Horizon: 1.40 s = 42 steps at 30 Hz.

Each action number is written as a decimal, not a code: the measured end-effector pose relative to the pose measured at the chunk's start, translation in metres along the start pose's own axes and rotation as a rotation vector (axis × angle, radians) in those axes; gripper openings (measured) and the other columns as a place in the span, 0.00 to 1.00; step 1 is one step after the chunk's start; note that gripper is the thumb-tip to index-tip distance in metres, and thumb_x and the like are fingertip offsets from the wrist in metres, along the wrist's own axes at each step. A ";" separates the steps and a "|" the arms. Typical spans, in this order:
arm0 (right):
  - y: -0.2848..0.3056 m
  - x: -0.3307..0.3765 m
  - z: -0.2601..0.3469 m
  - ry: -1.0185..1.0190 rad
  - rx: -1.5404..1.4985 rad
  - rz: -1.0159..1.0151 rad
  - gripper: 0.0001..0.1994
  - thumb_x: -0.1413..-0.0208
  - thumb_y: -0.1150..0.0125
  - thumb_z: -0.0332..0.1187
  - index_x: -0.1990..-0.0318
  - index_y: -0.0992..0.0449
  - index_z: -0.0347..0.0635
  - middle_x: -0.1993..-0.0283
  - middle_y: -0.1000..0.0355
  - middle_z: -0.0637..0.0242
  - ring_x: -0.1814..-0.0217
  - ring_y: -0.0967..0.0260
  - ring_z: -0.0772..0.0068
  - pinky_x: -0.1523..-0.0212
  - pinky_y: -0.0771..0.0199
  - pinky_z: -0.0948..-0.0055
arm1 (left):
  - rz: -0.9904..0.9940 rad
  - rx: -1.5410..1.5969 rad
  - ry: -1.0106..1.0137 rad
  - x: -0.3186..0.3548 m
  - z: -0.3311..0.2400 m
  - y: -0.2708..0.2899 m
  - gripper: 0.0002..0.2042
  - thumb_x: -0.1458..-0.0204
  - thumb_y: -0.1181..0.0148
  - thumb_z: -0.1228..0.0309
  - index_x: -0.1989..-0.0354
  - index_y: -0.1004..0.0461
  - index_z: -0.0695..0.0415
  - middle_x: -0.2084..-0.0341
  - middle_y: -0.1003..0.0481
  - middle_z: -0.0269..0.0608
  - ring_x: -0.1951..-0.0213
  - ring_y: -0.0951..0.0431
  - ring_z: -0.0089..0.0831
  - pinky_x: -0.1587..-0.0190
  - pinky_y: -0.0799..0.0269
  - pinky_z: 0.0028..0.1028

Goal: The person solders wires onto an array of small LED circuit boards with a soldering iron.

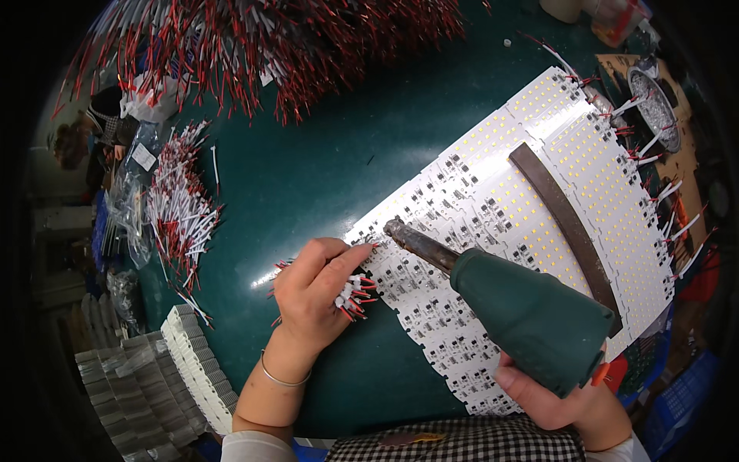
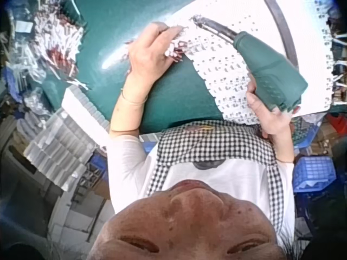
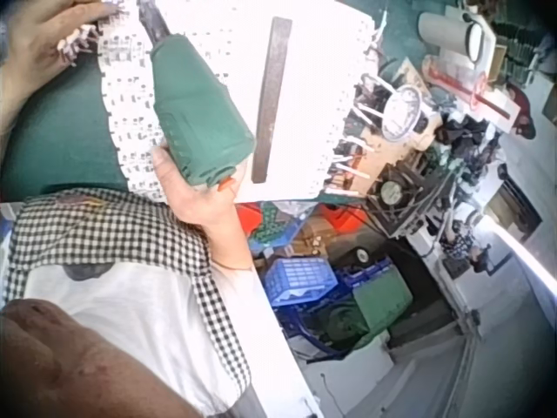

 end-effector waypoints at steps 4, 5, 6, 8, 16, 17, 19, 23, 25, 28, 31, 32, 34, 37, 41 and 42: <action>0.000 -0.001 -0.001 -0.022 0.050 0.002 0.26 0.53 0.36 0.25 0.44 0.35 0.29 0.65 0.29 0.61 0.71 0.32 0.76 0.71 0.30 0.77 | -0.003 -0.014 0.018 -0.002 0.001 -0.001 0.17 0.69 0.35 0.81 0.64 0.22 0.62 0.74 0.27 0.41 0.76 0.26 0.32 0.76 0.30 0.26; -0.001 0.000 0.000 -0.022 0.054 0.000 0.26 0.53 0.36 0.25 0.44 0.35 0.29 0.65 0.29 0.61 0.71 0.32 0.76 0.71 0.30 0.77 | -0.005 -0.008 0.020 -0.002 0.000 -0.002 0.18 0.70 0.36 0.80 0.64 0.22 0.62 0.74 0.27 0.41 0.76 0.25 0.32 0.76 0.30 0.26; 0.001 0.001 0.002 -0.035 0.006 -0.051 0.26 0.53 0.36 0.26 0.45 0.35 0.29 0.68 0.29 0.62 0.72 0.33 0.76 0.72 0.31 0.77 | -0.008 0.001 0.019 -0.004 -0.001 -0.002 0.19 0.70 0.36 0.80 0.63 0.21 0.61 0.74 0.27 0.41 0.75 0.25 0.32 0.76 0.30 0.26; 0.007 0.004 0.011 -0.054 -0.016 -0.125 0.26 0.53 0.35 0.28 0.46 0.34 0.30 0.70 0.29 0.63 0.73 0.33 0.77 0.73 0.31 0.77 | 0.016 0.023 0.020 -0.007 -0.003 -0.003 0.20 0.71 0.36 0.81 0.61 0.22 0.61 0.72 0.27 0.41 0.74 0.25 0.34 0.74 0.29 0.28; 0.118 0.055 0.043 0.346 -0.284 -0.808 0.34 0.54 0.36 0.35 0.42 0.42 0.25 0.70 0.32 0.58 0.85 0.36 0.75 0.87 0.35 0.79 | -0.004 -0.024 0.094 -0.004 -0.006 0.002 0.20 0.72 0.41 0.84 0.64 0.21 0.57 0.75 0.29 0.41 0.76 0.26 0.33 0.75 0.32 0.27; 0.138 0.065 0.048 0.459 -0.274 -0.870 0.32 0.52 0.39 0.35 0.42 0.42 0.24 0.71 0.34 0.60 0.85 0.37 0.77 0.87 0.35 0.79 | -0.001 -0.039 0.101 -0.003 -0.006 0.002 0.19 0.72 0.42 0.84 0.65 0.21 0.58 0.75 0.29 0.41 0.76 0.26 0.33 0.75 0.31 0.27; 0.173 0.081 0.055 0.516 -0.234 -1.013 0.29 0.49 0.45 0.34 0.42 0.41 0.25 0.74 0.37 0.65 0.84 0.38 0.78 0.87 0.35 0.80 | -0.013 -0.024 0.083 -0.002 -0.009 -0.001 0.20 0.72 0.42 0.86 0.65 0.21 0.58 0.75 0.29 0.41 0.76 0.26 0.34 0.75 0.31 0.27; 0.241 0.070 0.025 0.342 -0.260 -1.145 0.15 0.48 0.43 0.29 0.55 0.33 0.30 0.78 0.37 0.68 0.83 0.37 0.76 0.85 0.35 0.77 | 0.020 -0.043 0.058 -0.003 -0.013 -0.010 0.22 0.74 0.40 0.86 0.63 0.21 0.59 0.74 0.28 0.41 0.76 0.25 0.34 0.76 0.30 0.28; 0.264 0.042 0.008 0.242 -0.016 -1.114 0.12 0.49 0.40 0.28 0.60 0.32 0.33 0.78 0.34 0.67 0.83 0.36 0.76 0.84 0.34 0.77 | 0.018 -0.047 0.061 -0.004 -0.018 -0.009 0.22 0.74 0.39 0.85 0.63 0.21 0.58 0.74 0.28 0.41 0.76 0.25 0.35 0.76 0.30 0.28; 0.245 0.052 0.013 0.233 -0.039 -1.177 0.14 0.49 0.40 0.27 0.56 0.30 0.33 0.78 0.34 0.67 0.84 0.37 0.77 0.84 0.36 0.77 | 0.024 -0.068 0.090 -0.003 -0.019 -0.006 0.21 0.74 0.40 0.85 0.63 0.21 0.58 0.74 0.28 0.41 0.75 0.25 0.35 0.75 0.30 0.28; 0.202 0.058 0.036 0.270 0.028 -1.093 0.17 0.50 0.40 0.29 0.54 0.31 0.31 0.78 0.34 0.66 0.85 0.39 0.79 0.87 0.40 0.80 | 0.052 -0.083 0.076 -0.002 -0.017 -0.008 0.20 0.72 0.38 0.83 0.63 0.22 0.58 0.74 0.28 0.42 0.75 0.25 0.36 0.74 0.30 0.30; 0.182 0.063 0.042 0.283 0.010 -1.040 0.20 0.49 0.42 0.27 0.49 0.35 0.26 0.78 0.32 0.63 0.85 0.38 0.77 0.85 0.38 0.79 | 0.047 -0.066 0.053 0.000 -0.016 -0.012 0.20 0.71 0.36 0.82 0.62 0.22 0.58 0.74 0.27 0.41 0.75 0.25 0.36 0.75 0.30 0.30; 0.147 0.071 0.047 0.375 -0.061 -0.844 0.30 0.52 0.38 0.29 0.45 0.41 0.19 0.80 0.35 0.62 0.87 0.38 0.76 0.88 0.38 0.80 | 0.040 -0.060 -0.013 -0.004 -0.019 -0.017 0.20 0.69 0.37 0.80 0.61 0.22 0.60 0.74 0.28 0.40 0.75 0.25 0.35 0.75 0.29 0.30; 0.087 0.068 0.026 0.117 -0.166 -0.684 0.36 0.59 0.31 0.28 0.42 0.40 0.23 0.56 0.30 0.52 0.82 0.34 0.74 0.82 0.33 0.78 | 0.031 -0.088 -0.026 0.001 -0.018 -0.017 0.20 0.68 0.41 0.82 0.60 0.23 0.61 0.75 0.30 0.39 0.77 0.26 0.33 0.76 0.29 0.29; 0.042 0.045 0.000 -0.036 -0.069 -0.312 0.34 0.59 0.31 0.27 0.42 0.38 0.28 0.57 0.29 0.55 0.77 0.31 0.72 0.79 0.31 0.76 | 0.022 -0.070 -0.029 0.002 -0.013 -0.018 0.20 0.68 0.41 0.83 0.60 0.23 0.61 0.77 0.32 0.38 0.79 0.28 0.31 0.79 0.31 0.28; 0.034 0.039 0.000 -0.031 0.109 -0.123 0.32 0.56 0.33 0.26 0.41 0.37 0.32 0.62 0.28 0.57 0.73 0.31 0.73 0.73 0.30 0.75 | 0.022 -0.061 -0.017 0.003 -0.012 -0.016 0.20 0.68 0.41 0.83 0.60 0.23 0.62 0.76 0.32 0.38 0.79 0.28 0.31 0.79 0.31 0.28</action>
Point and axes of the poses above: each hand's wrist, its own x-axis away from the middle knuckle, its own y-axis out of the back of the hand, z = x × y, the point moved 8 cm from there along -x, towards the middle knuckle
